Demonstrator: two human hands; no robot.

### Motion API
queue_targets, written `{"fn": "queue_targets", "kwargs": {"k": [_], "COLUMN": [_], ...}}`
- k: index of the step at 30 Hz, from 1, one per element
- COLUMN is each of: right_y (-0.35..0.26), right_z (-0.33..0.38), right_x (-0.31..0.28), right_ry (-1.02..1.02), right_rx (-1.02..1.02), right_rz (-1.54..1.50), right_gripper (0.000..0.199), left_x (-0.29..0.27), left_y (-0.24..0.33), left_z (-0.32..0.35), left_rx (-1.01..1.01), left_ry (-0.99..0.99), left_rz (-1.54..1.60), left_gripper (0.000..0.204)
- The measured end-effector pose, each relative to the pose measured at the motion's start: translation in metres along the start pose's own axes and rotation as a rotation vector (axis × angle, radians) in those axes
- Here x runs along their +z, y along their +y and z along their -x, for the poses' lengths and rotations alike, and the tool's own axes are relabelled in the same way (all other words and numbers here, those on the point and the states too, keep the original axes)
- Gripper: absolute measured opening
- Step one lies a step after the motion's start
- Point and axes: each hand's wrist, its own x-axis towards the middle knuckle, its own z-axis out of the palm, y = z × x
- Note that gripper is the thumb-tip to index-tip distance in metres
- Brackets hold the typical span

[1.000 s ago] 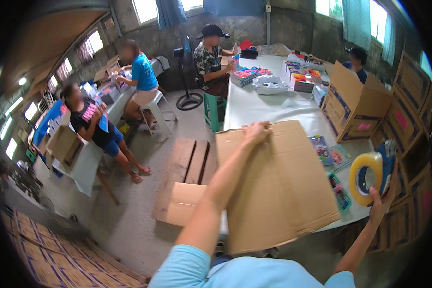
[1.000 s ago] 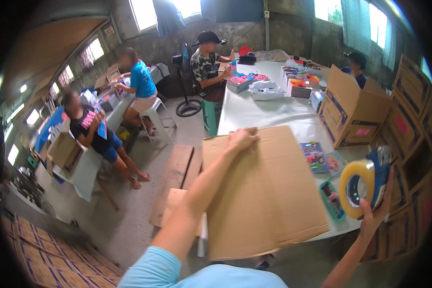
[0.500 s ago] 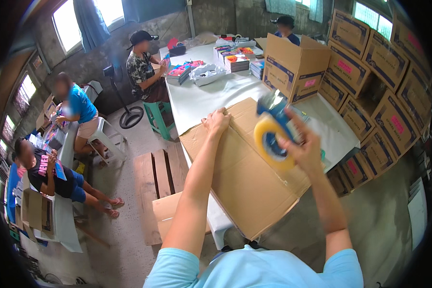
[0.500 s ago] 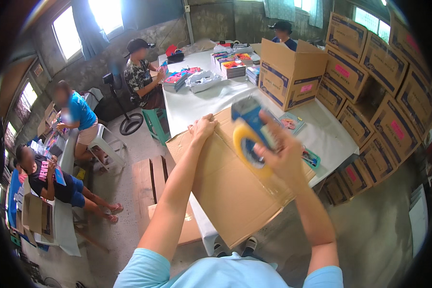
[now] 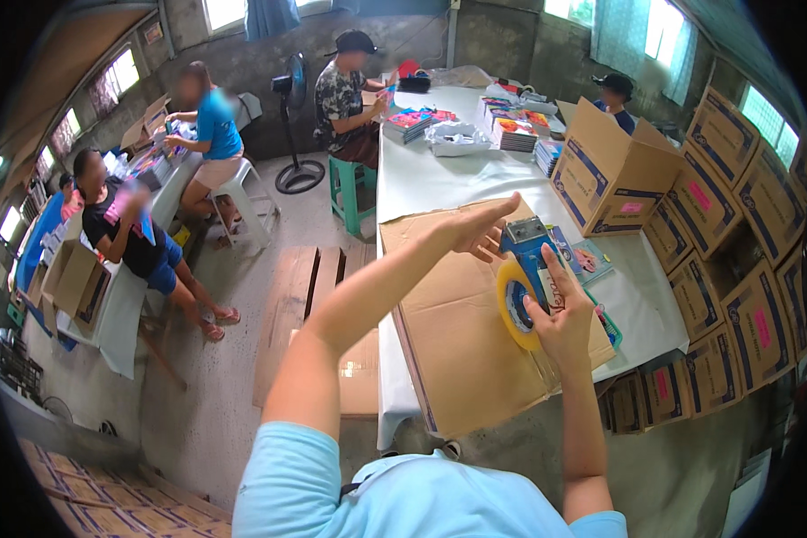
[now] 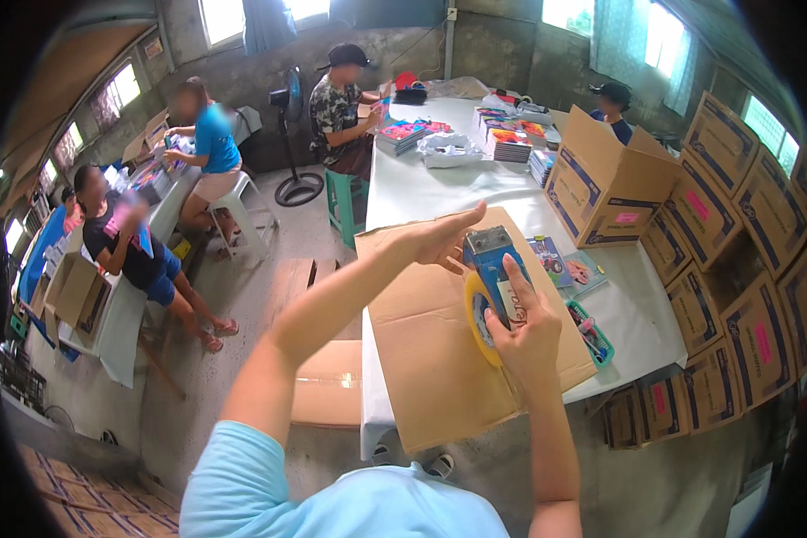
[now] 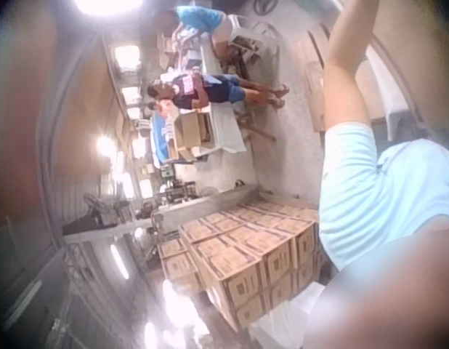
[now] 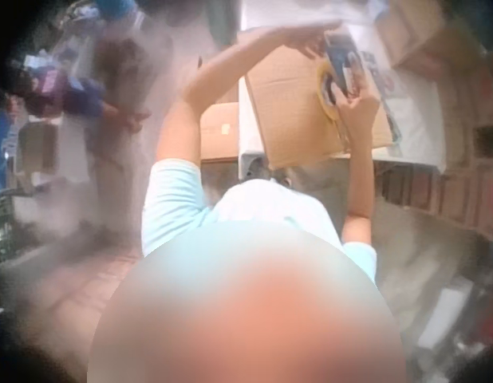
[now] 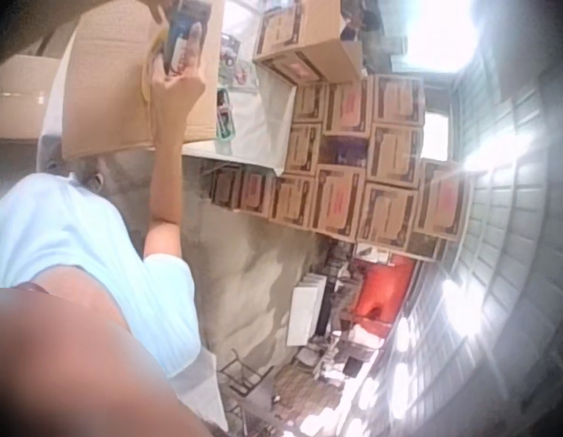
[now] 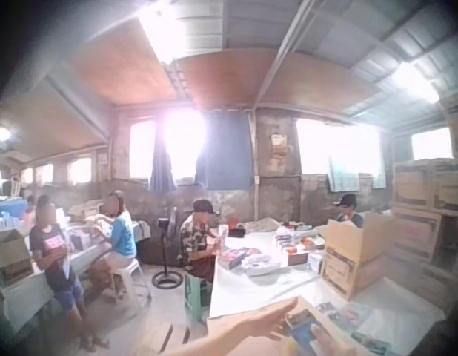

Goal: The person assembles a cardboard box and packs multiple stacks of spiral notebooks into it. They arrange the notebooks neatly inside, close the box flaps, and seal the box using a tape dispenser.

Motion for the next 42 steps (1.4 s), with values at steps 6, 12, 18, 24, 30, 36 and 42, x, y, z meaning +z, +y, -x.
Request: {"fn": "queue_targets", "kwargs": {"k": [6, 12, 18, 24, 30, 36, 42], "right_y": [-0.005, 0.004, -0.003, -0.014, -0.024, 0.034, 0.015], "right_z": [0.005, 0.005, 0.003, -0.016, -0.054, -0.118, -0.171], "right_x": [-0.004, -0.006, -0.004, -0.008, 0.006, 0.049, 0.084], "right_ry": [-0.032, 0.031, -0.003, -0.17, -0.422, -0.573, -0.828], "right_rx": [-0.032, -0.123, -0.1, 0.029, 0.311, 0.255, 0.471], "right_rz": [0.122, 0.094, 0.085, 0.378, 0.479, 0.56, 0.744], "right_gripper": [0.067, 0.07, 0.068, 0.064, 0.063, 0.064, 0.041], "left_x": [0.021, 0.051, 0.004, -0.064, -0.129, -0.123, -0.127], "left_y": [0.065, 0.098, 0.049, 0.052, -0.001, -0.029, -0.051], "left_z": [0.045, 0.065, 0.029, -0.002, -0.068, -0.114, -0.103], "left_rx": [-0.04, 0.164, -0.144, -0.009, 0.073, -0.155, -0.288], "left_ry": [0.001, 0.215, 0.161, 0.423, 0.533, 0.781, 0.506], "left_rz": [-0.372, -1.131, -0.174, -0.477, -0.611, -0.91, -1.025], "left_gripper": [0.079, 0.056, 0.022, 0.019, 0.017, 0.036, 0.042]}}
